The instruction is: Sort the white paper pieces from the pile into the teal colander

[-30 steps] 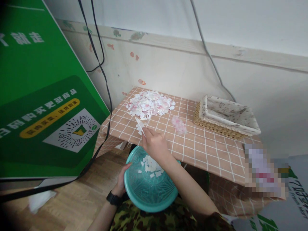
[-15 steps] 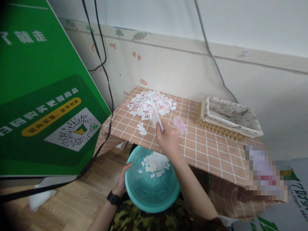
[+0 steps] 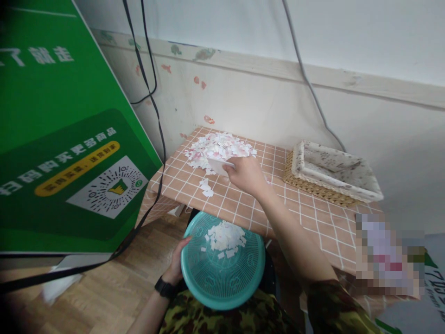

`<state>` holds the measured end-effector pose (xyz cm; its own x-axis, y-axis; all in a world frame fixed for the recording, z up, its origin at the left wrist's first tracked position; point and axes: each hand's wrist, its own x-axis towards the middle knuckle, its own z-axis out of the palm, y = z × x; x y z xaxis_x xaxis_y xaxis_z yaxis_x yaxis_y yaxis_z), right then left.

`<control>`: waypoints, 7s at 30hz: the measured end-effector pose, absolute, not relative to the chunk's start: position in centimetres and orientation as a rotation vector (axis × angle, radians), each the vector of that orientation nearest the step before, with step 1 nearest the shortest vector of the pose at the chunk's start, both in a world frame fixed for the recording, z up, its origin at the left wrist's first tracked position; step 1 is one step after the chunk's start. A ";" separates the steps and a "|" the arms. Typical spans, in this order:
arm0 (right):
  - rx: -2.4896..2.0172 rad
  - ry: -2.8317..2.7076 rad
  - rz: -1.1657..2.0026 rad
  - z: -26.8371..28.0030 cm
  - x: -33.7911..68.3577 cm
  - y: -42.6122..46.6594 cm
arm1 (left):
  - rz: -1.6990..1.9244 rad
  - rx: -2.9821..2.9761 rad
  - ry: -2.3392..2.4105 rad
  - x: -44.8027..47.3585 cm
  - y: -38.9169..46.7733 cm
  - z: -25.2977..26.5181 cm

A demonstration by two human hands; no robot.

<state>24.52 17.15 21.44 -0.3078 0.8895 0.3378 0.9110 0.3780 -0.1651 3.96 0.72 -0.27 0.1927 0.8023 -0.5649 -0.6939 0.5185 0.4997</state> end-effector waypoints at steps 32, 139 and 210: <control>-1.395 -2.403 0.132 23.3 28.5 17.0 | 1.030 0.119 0.913 3.9 0.7 -0.6; -1.007 -1.697 1.602 15.0 28.1 18.4 | 1.229 0.061 0.901 -1.5 -0.2 8.8; -1.029 -1.410 1.624 14.0 27.5 18.9 | 1.293 0.088 0.920 -2.6 0.1 8.3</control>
